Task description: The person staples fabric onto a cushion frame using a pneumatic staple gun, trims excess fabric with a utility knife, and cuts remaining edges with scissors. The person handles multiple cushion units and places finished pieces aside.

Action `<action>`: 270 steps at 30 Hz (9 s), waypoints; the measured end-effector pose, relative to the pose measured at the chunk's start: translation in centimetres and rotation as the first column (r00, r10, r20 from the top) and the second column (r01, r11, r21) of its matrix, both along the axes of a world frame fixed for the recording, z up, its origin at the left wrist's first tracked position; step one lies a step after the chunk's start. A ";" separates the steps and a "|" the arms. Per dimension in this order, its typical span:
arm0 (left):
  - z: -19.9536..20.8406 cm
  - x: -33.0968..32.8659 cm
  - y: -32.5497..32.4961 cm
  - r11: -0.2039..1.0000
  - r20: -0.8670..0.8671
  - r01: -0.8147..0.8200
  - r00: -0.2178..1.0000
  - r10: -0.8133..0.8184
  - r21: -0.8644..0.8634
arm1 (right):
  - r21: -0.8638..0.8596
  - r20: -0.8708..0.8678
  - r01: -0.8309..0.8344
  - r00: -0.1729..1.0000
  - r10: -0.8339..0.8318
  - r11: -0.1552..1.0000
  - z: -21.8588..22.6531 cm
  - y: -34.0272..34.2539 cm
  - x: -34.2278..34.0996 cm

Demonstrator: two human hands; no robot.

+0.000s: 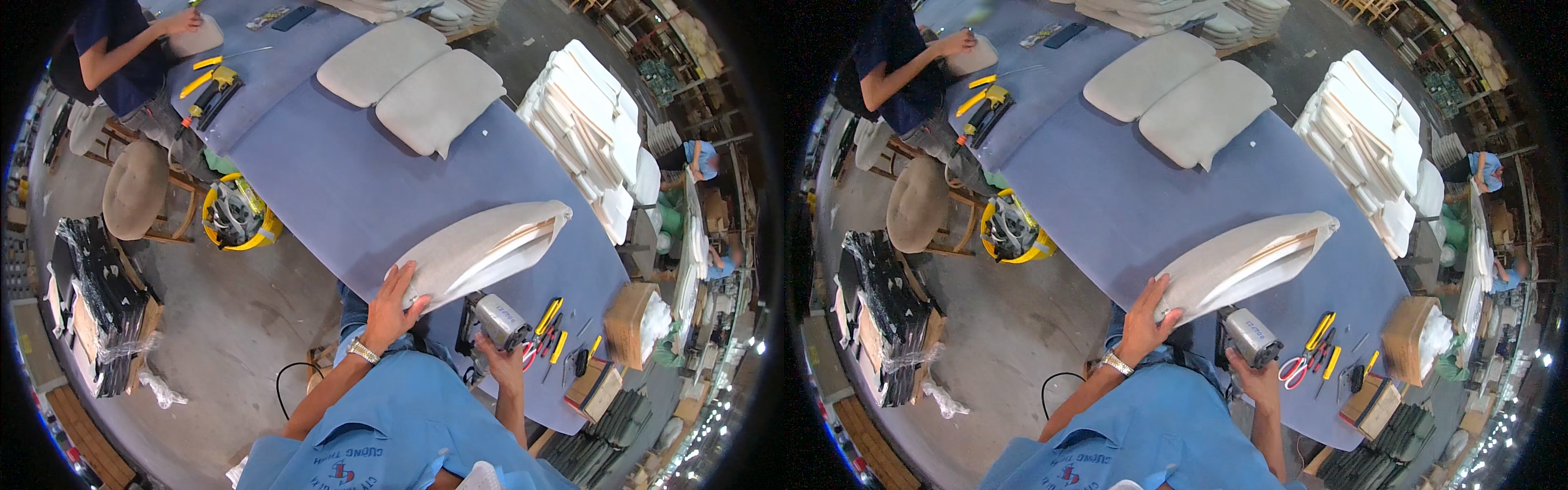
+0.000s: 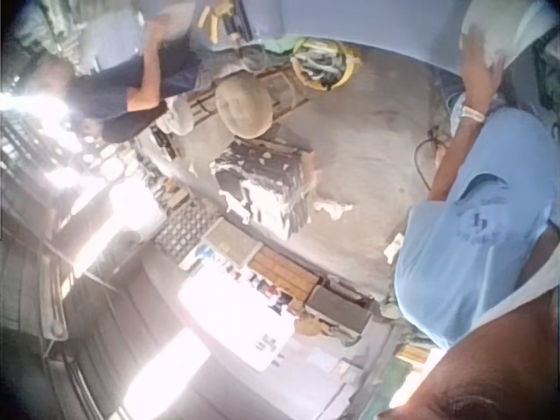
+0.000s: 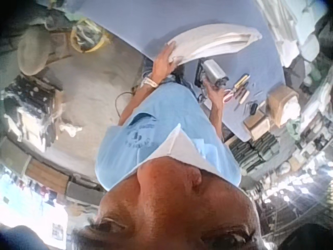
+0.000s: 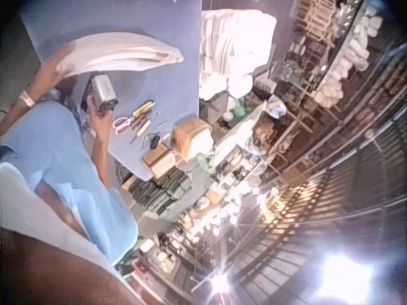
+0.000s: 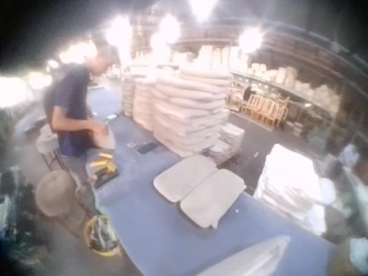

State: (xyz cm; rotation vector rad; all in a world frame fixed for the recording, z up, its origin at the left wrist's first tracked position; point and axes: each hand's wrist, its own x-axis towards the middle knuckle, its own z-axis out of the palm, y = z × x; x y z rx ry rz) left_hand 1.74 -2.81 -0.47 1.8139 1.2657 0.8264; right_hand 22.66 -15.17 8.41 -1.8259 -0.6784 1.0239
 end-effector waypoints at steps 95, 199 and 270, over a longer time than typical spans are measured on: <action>2.5 0.7 0.7 0.974 -0.092 0.222 0.970 -0.226 -0.054 | -0.140 0.172 -0.282 0.937 0.304 0.949 -3.8 -5.1 4.4; -4.1 -11.5 28.2 0.301 -0.064 0.342 0.559 -0.827 -0.890 | 0.270 0.114 0.508 0.827 -0.551 0.818 -2.7 8.0 -7.1; 8.5 4.9 10.2 0.198 -0.428 0.943 0.068 -0.901 -0.268 | 0.114 0.109 0.746 0.647 -0.755 0.656 -3.8 6.0 -12.7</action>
